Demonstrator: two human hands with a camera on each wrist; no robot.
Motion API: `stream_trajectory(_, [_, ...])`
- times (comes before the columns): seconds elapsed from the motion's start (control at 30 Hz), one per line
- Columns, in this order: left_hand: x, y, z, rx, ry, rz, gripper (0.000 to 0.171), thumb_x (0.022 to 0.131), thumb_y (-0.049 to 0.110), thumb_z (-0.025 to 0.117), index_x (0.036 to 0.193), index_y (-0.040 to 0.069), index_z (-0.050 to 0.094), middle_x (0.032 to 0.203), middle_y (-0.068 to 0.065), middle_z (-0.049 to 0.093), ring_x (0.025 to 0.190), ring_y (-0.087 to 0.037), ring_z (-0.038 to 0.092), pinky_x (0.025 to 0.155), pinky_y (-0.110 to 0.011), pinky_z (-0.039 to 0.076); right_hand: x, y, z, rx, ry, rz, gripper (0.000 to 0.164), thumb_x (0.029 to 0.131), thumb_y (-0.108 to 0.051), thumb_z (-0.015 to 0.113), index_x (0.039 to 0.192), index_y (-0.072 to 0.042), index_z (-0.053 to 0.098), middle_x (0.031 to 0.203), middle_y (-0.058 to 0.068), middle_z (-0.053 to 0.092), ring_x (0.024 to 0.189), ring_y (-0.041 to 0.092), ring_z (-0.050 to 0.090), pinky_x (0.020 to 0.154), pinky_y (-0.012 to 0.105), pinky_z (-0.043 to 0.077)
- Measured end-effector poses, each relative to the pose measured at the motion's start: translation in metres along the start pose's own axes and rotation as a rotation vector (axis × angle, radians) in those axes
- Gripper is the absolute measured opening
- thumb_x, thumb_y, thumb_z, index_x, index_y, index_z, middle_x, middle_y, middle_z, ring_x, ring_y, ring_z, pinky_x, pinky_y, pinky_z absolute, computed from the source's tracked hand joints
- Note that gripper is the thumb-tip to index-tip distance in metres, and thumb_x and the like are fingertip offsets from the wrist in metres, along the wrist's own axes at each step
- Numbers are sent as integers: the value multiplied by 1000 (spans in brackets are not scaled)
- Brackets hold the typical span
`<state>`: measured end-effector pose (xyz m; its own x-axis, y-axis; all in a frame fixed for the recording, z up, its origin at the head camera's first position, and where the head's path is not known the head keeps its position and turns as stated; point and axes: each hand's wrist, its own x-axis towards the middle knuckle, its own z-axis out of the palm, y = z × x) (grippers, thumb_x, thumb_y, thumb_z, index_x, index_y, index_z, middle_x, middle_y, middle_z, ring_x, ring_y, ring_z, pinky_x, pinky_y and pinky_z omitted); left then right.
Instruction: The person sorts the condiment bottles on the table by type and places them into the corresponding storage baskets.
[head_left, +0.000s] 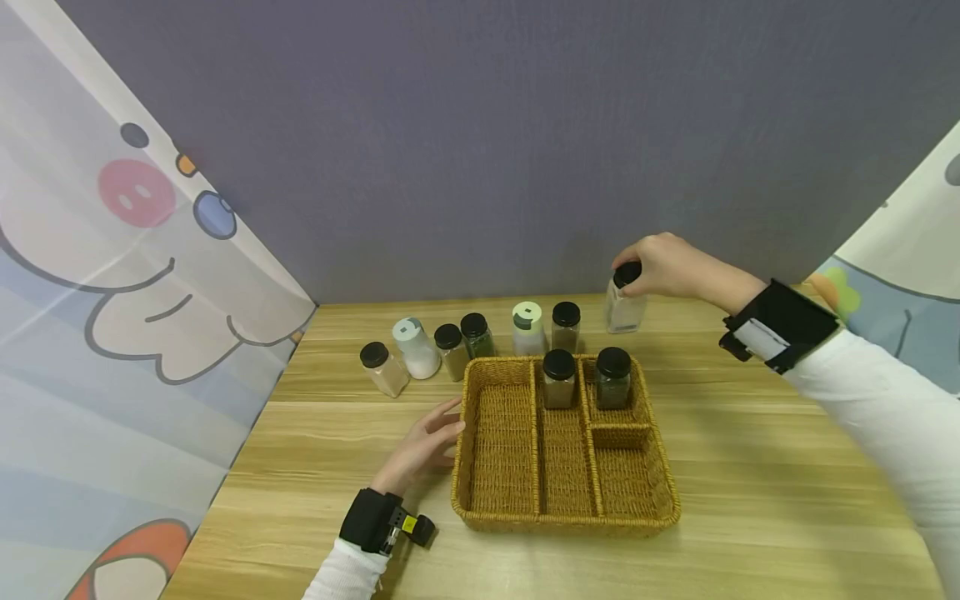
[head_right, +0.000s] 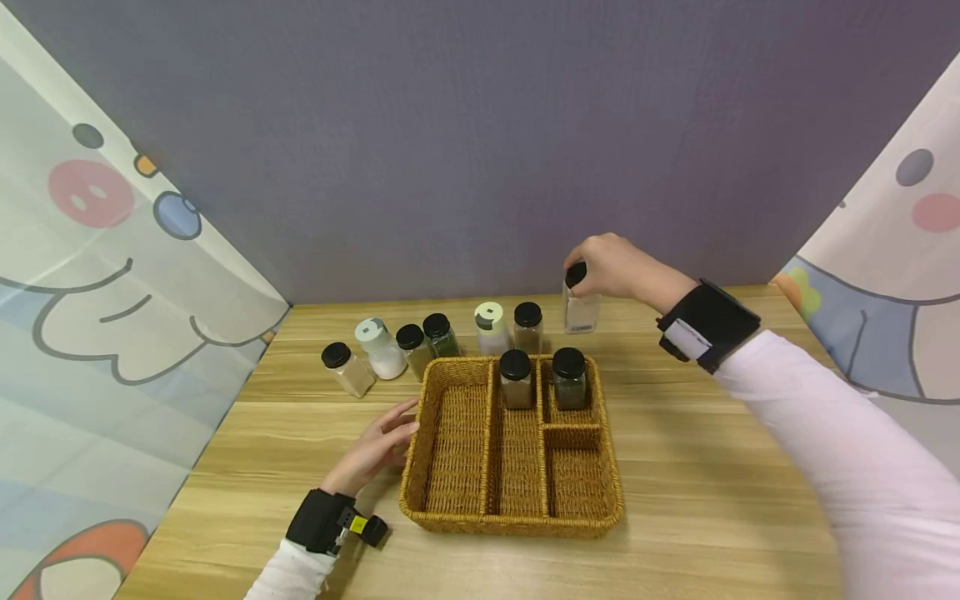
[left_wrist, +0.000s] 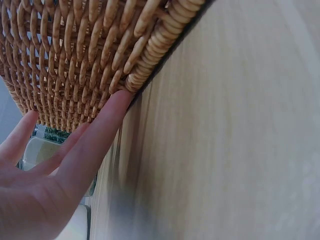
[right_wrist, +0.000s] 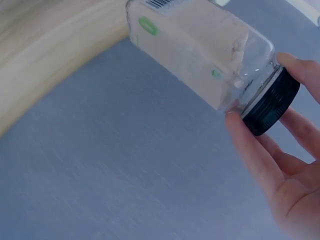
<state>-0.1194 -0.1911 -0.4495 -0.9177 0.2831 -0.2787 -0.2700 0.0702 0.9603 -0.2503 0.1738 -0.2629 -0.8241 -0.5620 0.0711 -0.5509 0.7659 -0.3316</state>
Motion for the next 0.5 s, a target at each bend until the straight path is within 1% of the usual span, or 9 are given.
stream_trajectory(0.07, [0, 0, 0, -2, 1, -4, 61, 88, 21, 54, 140, 11, 24, 134, -26, 32, 115, -39, 43, 81, -45, 48, -4, -4, -4, -7, 6, -9, 35, 75, -9, 65, 107, 4, 60, 95, 20, 61, 62, 18, 53, 48, 28, 40])
stream_trajectory(0.1, [1, -3, -1, -5, 2, -1, 61, 88, 22, 54, 140, 11, 24, 134, -25, 32, 114, -39, 43, 80, -45, 48, -5, -6, -6, -9, 8, -13, 35, 75, -10, 65, 107, 4, 61, 95, 20, 61, 63, 18, 54, 48, 28, 41])
stream_trajectory(0.23, [1, -1, -1, -3, 4, 5, 60, 89, 22, 54, 140, 12, 25, 134, -26, 32, 115, -39, 42, 80, -47, 48, -13, -15, -13, -22, 18, -28, 34, 75, -11, 66, 106, 2, 61, 96, 19, 61, 68, 19, 56, 49, 28, 43])
stream_trajectory(0.5, [2, -3, -3, 6, 9, -4, 61, 88, 24, 55, 140, 13, 26, 134, -24, 33, 114, -39, 43, 79, -45, 49, -30, -28, -15, -23, 12, -70, 33, 73, -14, 70, 102, 0, 62, 91, 13, 61, 65, 15, 55, 48, 25, 43])
